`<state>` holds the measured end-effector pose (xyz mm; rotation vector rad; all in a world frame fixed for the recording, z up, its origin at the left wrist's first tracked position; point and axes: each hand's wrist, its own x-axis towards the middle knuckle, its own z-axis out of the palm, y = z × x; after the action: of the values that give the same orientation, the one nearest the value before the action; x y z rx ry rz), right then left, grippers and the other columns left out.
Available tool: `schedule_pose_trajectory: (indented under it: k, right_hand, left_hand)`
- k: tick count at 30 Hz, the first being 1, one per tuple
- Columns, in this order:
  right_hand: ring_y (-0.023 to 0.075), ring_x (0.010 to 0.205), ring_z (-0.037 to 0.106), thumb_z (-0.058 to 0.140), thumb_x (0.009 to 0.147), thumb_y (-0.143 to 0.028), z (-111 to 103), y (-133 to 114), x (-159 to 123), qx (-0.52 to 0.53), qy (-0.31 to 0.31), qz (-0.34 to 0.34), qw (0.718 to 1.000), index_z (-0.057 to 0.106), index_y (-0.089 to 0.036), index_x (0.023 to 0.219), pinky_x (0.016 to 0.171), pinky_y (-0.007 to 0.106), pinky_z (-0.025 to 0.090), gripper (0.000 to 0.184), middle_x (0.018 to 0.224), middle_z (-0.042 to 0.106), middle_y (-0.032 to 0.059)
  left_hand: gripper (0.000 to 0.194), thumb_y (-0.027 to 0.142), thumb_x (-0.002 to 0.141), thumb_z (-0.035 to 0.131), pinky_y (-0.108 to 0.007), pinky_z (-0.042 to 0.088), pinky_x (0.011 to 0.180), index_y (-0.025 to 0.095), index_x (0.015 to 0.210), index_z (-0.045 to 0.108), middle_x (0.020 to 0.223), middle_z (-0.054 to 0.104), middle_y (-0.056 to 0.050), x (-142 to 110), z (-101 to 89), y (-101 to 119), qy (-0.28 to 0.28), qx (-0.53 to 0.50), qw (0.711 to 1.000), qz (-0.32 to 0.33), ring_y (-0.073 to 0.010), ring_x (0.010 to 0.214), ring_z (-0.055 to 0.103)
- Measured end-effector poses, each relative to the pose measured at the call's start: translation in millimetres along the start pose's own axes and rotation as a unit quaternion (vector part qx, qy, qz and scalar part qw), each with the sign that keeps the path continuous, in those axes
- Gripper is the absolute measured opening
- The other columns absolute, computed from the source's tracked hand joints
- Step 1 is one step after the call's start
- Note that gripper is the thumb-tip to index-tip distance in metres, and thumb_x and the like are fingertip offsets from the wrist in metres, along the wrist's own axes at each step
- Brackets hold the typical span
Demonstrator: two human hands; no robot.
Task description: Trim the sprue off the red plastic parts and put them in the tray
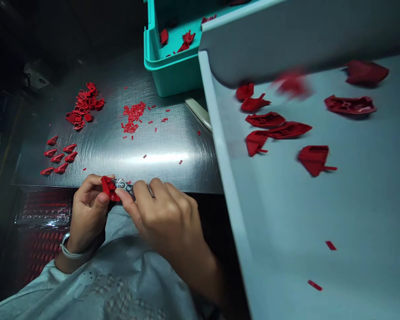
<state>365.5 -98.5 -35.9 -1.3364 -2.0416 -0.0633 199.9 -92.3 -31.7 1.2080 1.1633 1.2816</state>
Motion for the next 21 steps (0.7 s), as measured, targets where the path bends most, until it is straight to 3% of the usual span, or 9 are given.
schedule_pose_trajectory:
  k: [4,7,8,10,12,14,17,21]
  right_hand:
    - [0.0114,0.05,0.054,0.039,0.116,-0.035,8,7,1,0.213,0.0,0.066,0.975,0.057,-0.021,0.072,0.052,0.025,0.041,0.049,0.059,0.057,-0.0025]
    - [0.0102,0.048,0.053,0.037,0.116,-0.044,7,15,-5,0.301,0.006,0.17,0.938,0.052,-0.023,0.071,0.049,0.022,0.041,0.051,0.057,0.052,-0.0047]
    - [0.0103,0.047,0.052,0.037,0.115,-0.047,6,18,-8,0.308,0.007,0.197,0.931,0.051,-0.024,0.07,0.048,0.022,0.041,0.053,0.056,0.052,-0.0048]
    - [0.0102,0.046,0.053,0.04,0.114,-0.049,6,24,-14,0.316,0.003,0.222,0.922,0.051,-0.024,0.067,0.047,0.021,0.041,0.054,0.055,0.053,-0.0043]
    - [0.01,0.044,0.053,0.043,0.113,-0.052,7,27,-18,0.313,-0.008,0.221,0.924,0.052,-0.024,0.065,0.045,0.021,0.041,0.056,0.054,0.055,-0.0037]
    - [0.0103,0.044,0.053,0.043,0.112,-0.054,9,28,-20,0.306,-0.02,0.214,0.927,0.054,-0.023,0.064,0.044,0.02,0.042,0.058,0.053,0.056,-0.0031]
    - [0.0109,0.044,0.056,0.045,0.111,-0.055,12,29,-20,0.3,-0.031,0.212,0.93,0.059,-0.023,0.066,0.045,0.019,0.044,0.057,0.054,0.059,-0.0023]
    - [0.0119,0.043,0.057,0.047,0.11,-0.055,11,29,-19,0.292,-0.04,0.206,0.933,0.061,-0.022,0.067,0.043,0.02,0.045,0.055,0.054,0.061,-0.0016]
  left_hand:
    - [0.038,0.058,0.084,0.083,-0.026,0.06,0.073,0.022,0.09,0.077,0.078,0.081,-0.003,6,-12.6,4,-0.026,0.059,0.998,0.006,-0.0166,0.073,0.077]
    - [0.031,0.053,0.091,0.078,-0.034,0.058,0.08,0.023,0.097,0.079,0.088,0.082,-0.005,19,-42.0,4,-0.009,0.23,0.971,0.062,-0.0214,0.082,0.076]
    - [0.025,0.048,0.093,0.077,-0.037,0.057,0.085,0.024,0.1,0.079,0.094,0.082,-0.006,24,-54.7,3,0.004,0.317,0.944,0.089,-0.0234,0.088,0.075]
    - [0.017,0.037,0.097,0.073,-0.046,0.052,0.096,0.025,0.106,0.08,0.103,0.082,-0.008,36,-80.2,2,0.035,0.499,0.858,0.116,-0.0286,0.1,0.071]
    - [0.018,0.03,0.098,0.071,-0.057,0.045,0.103,0.025,0.112,0.08,0.11,0.08,-0.011,46,-100.5,4,0.049,0.645,0.757,0.088,-0.0352,0.11,0.066]
    - [0.021,0.027,0.098,0.071,-0.063,0.042,0.103,0.025,0.115,0.08,0.115,0.079,-0.013,53,-112.2,8,0.034,0.729,0.683,0.037,-0.0402,0.116,0.062]
    - [0.023,0.028,0.097,0.072,-0.062,0.042,0.102,0.023,0.118,0.079,0.121,0.077,-0.014,65,-114.2,18,-0.001,0.768,0.64,0.002,-0.0417,0.119,0.06]
    - [0.031,0.032,0.1,0.068,-0.049,0.048,0.095,0.02,0.129,0.073,0.123,0.075,-0.016,106,-97.6,26,-0.021,0.767,0.641,0.027,-0.037,0.115,0.065]
